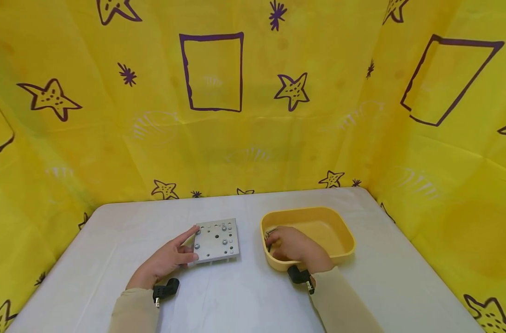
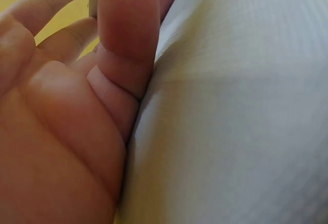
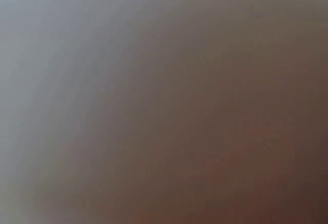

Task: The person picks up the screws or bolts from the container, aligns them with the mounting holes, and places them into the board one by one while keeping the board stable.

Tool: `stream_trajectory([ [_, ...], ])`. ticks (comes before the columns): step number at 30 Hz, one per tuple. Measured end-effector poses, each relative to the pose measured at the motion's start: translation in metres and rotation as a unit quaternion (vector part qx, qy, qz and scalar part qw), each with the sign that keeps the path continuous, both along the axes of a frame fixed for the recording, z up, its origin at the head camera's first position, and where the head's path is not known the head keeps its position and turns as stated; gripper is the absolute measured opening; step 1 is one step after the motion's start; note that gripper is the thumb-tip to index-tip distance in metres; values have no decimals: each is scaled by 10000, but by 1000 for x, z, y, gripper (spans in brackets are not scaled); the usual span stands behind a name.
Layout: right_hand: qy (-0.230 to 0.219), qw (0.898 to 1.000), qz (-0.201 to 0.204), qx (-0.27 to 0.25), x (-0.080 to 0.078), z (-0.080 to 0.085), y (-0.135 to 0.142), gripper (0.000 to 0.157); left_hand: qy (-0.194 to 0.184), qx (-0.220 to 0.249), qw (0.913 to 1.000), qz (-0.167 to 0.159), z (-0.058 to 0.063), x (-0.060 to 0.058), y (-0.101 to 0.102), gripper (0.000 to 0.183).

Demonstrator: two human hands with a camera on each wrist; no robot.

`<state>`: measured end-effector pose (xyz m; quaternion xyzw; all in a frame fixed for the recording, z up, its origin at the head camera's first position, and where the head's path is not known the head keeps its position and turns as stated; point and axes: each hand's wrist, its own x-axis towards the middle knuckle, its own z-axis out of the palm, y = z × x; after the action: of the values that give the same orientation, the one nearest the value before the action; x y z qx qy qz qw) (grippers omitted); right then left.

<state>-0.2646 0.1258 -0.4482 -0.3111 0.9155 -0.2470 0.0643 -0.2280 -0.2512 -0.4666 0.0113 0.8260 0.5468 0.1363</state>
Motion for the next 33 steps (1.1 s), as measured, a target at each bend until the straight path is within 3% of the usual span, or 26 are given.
stream_trajectory([
  [24, -360, 9992, -170, 64, 3, 0, -4, 21, -129, 74, 9999, -8, -1, 1, 1, 90],
  [33, -58, 9999, -69, 49, 4, 3, -5, 24, -52, -3, 9999, -120, 2, 1, 1, 88],
])
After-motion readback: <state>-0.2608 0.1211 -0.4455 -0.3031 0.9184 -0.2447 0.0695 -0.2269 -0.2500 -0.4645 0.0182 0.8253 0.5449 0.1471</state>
